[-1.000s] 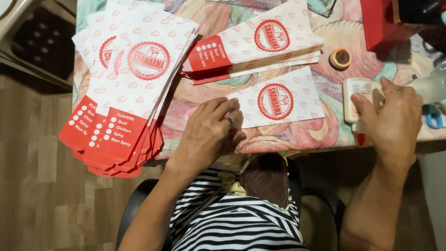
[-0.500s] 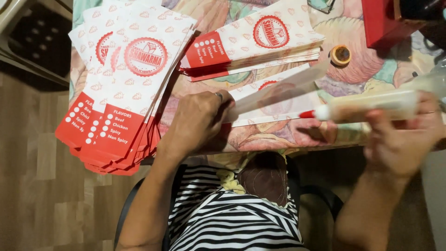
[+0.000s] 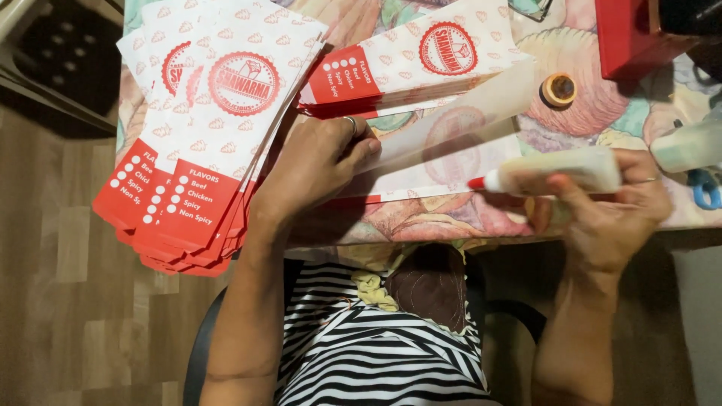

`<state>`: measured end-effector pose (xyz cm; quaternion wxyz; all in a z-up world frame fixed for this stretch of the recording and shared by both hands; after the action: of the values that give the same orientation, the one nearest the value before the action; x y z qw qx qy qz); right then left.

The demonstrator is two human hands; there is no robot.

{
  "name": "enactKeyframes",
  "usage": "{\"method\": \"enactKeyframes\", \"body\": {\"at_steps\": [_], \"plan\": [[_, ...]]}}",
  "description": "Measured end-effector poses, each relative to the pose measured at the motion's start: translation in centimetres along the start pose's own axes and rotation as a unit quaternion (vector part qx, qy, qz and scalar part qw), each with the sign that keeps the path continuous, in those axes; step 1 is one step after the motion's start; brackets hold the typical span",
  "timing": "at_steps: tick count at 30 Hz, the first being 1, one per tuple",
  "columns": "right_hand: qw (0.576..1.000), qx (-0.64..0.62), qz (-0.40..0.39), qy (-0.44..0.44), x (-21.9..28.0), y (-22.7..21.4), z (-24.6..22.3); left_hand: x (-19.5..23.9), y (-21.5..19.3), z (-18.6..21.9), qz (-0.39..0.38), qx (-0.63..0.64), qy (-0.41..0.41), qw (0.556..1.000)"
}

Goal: Applying glue to the edges of paper shawarma wrappers and folding them to create sleeves.

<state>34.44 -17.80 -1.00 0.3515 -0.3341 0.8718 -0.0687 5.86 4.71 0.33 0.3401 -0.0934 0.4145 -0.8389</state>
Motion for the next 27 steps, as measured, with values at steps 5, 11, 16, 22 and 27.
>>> {"method": "enactKeyframes", "body": {"at_steps": [5, 11, 16, 22, 27], "plan": [[0.998, 0.013, 0.063, -0.024, -0.3, -5.4, 3.6, -0.2, -0.3, 0.1, -0.014, 0.015, -0.011, 1.000], [0.997, -0.031, 0.062, -0.045, -0.9, -5.7, 2.9, -0.4, -0.3, 0.0, -0.023, 0.028, -0.022, 0.999], [0.997, 0.022, 0.054, -0.046, 0.2, -3.1, 1.9, -0.8, -0.1, -1.0, -0.029, 0.024, -0.021, 0.999], [1.000, -0.017, -0.002, -0.011, 1.4, 5.1, -3.2, -1.2, 0.1, -1.9, -0.049, 0.062, -0.044, 0.996], [0.982, -0.188, -0.023, 0.014, 2.4, 10.8, -3.2, -1.8, 0.4, -3.4, -0.067, 0.122, -0.093, 0.986]]}}
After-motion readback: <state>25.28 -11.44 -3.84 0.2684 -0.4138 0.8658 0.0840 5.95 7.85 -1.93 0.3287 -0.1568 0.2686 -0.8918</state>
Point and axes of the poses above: each hand's wrist, its own x-axis away from the middle knuckle, its own y-axis out of the palm, z = x × y, the point moved 8 cm from there along -x, towards the middle knuckle, and after that the axes turned 5 degrees about -y, right-handed, at the moved point
